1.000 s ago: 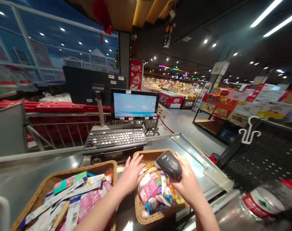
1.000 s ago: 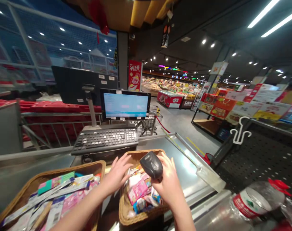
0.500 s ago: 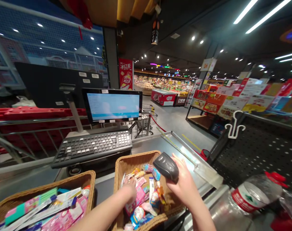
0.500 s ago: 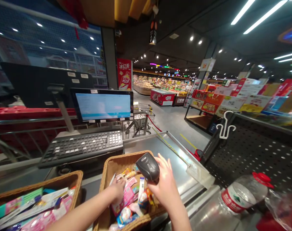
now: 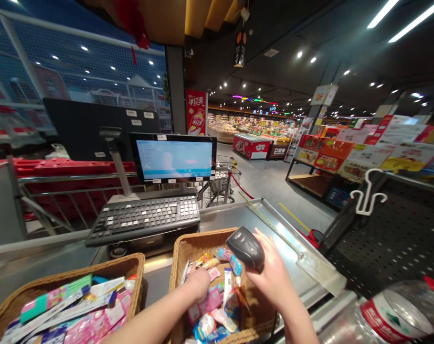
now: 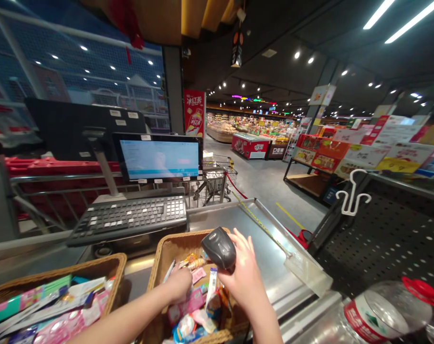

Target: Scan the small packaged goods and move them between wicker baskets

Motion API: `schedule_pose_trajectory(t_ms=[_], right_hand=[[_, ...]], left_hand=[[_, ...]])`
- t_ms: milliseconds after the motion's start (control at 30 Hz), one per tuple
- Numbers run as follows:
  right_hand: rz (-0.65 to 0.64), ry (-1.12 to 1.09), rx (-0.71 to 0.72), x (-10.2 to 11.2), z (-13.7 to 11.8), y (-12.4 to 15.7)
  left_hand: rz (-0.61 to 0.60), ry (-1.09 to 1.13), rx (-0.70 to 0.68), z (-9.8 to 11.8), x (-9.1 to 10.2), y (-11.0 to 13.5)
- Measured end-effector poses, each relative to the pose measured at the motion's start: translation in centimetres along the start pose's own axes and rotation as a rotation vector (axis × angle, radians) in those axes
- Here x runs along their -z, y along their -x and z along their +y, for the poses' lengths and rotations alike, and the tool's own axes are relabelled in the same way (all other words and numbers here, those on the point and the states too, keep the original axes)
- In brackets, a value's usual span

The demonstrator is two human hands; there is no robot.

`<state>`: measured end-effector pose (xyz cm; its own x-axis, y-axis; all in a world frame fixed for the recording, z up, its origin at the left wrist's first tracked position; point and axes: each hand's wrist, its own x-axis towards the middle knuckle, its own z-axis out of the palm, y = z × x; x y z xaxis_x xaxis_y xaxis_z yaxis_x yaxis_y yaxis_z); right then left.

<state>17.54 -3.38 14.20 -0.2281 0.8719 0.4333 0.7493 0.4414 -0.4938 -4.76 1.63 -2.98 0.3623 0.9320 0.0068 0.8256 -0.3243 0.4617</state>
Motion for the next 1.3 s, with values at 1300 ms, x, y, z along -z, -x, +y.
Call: schedule_pose_trajectory(t_ms=[1300], right_hand=[[-0.06,-0.01,0.313,-3.5,-13.7,-2.9]], left_hand=[[0.713,-0.146,0.098,-4.1,24.2,12.1]])
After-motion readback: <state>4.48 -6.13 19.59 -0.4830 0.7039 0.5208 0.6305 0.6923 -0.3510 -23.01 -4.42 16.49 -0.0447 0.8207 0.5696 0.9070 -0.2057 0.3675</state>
